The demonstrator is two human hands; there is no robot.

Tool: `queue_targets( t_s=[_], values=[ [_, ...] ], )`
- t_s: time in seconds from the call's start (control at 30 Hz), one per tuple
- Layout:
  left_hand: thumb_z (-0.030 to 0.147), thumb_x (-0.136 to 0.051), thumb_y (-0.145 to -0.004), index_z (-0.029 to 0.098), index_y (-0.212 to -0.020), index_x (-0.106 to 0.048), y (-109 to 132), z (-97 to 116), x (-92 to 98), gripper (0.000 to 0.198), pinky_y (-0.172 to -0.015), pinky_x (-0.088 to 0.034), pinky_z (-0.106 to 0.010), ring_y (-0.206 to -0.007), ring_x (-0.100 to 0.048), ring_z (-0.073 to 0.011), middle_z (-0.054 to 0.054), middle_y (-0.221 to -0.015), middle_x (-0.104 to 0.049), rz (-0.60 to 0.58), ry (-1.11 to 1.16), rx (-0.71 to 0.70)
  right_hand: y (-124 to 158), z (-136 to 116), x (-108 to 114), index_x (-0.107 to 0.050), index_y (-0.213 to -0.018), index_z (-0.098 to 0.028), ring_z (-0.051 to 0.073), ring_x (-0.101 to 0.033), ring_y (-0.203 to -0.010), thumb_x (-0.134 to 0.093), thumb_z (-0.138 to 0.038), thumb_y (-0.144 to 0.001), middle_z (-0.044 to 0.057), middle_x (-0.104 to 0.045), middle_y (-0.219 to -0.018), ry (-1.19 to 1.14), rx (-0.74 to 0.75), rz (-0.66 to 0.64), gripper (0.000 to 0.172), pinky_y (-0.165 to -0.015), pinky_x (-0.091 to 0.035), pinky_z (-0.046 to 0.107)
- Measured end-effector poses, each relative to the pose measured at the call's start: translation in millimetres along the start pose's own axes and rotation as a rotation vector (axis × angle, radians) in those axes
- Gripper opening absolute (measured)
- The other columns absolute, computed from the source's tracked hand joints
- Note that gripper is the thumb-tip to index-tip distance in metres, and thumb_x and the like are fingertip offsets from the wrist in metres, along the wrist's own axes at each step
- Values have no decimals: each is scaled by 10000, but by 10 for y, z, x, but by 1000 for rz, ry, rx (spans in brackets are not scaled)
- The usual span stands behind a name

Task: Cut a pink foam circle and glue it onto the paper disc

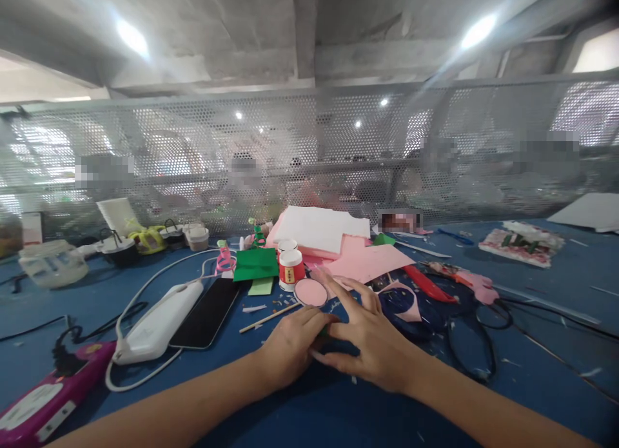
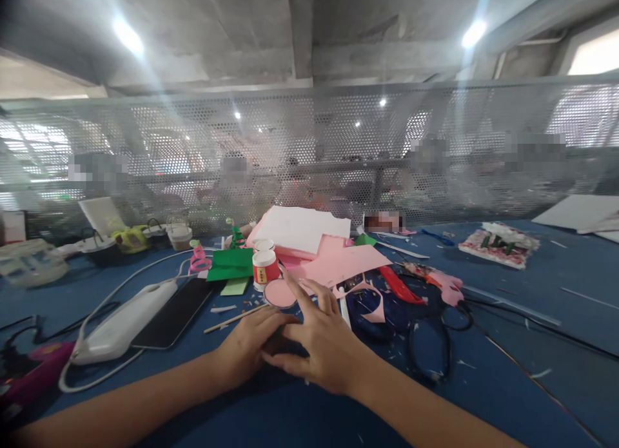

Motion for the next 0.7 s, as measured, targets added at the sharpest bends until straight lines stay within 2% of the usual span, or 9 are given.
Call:
queue_targets(
  t_s=[0.07, 0.13, 0.2, 0.3, 0.4, 0.53, 0.63, 0.7],
  values=[
    [223, -536, -831, 126, -1124, -499, 14, -1, 5, 311, -717, -507, -312, -835, -589, -197, -115, -932, -627, 2, 47, -19, -5, 57, 13, -696, -863, -249, 376, -67, -1329, -484, -533, -837, -81, 73, -1537, 8, -1, 24, 356, -1038, -140, 532],
    [356, -600, -798, 119, -1246, -433, 24, -7, 24, 534, -791, -505, -346, -951, -579, -230, -156, -1051, -600, -5, 93, -30, -7, 117, 46, -706, -836, -244, 391, -56, -1325, -498, -552, -821, -87, 88, -1536, 39, 40, 51, 371, -1038, -105, 546],
    [431, -566, -814, 127, -1336, -369, 18, -13, 45, 635, -849, -487, -366, -1028, -561, -241, -173, -1127, -573, -51, 157, -37, -6, 166, 82, -712, -826, -250, 386, -63, -1323, -480, -558, -827, -88, 42, -1540, 74, 104, 55, 385, -1041, -74, 551],
    [388, -424, -903, 150, -1349, -394, -19, -25, 63, 506, -837, -485, -331, -980, -584, -202, -144, -1089, -610, -144, 288, -13, 2, 193, 119, -717, -808, -262, 364, -73, -1325, -369, -555, -876, -93, -85, -1534, 102, 185, 43, 460, -1049, -51, 543],
    [313, -387, -927, 148, -1270, -504, -56, -44, 58, 398, -802, -485, -301, -902, -609, -178, -119, -1001, -661, -155, 358, 25, 9, 167, 122, -715, -875, -299, 350, -102, -1322, -228, -627, -876, -87, -183, -1515, 97, 231, 36, 587, -1055, -31, 546],
    [229, -531, -861, 143, -1140, -603, -54, -83, 15, 301, -750, -495, -279, -835, -633, -172, -94, -931, -695, -139, 333, 105, 17, 117, 96, -702, -918, -321, 341, -111, -1322, -127, -640, -873, -83, -252, -1488, 119, 253, 32, 659, -1054, -22, 553],
    [224, -630, -792, 149, -1018, -651, -41, -83, 4, 239, -739, -501, -275, -797, -640, -168, -71, -862, -706, -88, 313, 106, 24, 92, 65, -705, -876, -297, 350, -116, -1313, -185, -619, -884, -88, -259, -1486, 160, 248, 21, 612, -1052, -26, 554],
    [230, -627, -796, 147, -977, -653, -35, -65, 1, 201, -727, -504, -270, -778, -641, -162, -69, -837, -702, -56, 295, 72, 28, 71, 42, -706, -828, -272, 355, -123, -1307, -249, -612, -881, -94, -244, -1493, 191, 246, 17, 572, -1056, -14, 549]
  ],
)
Point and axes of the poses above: each hand's wrist, its own y-axis away from the middle knuckle, its own x-axis out of the back of the hand, z = x × y, the point moved 3 cm from there along -y, towards the middle knuckle
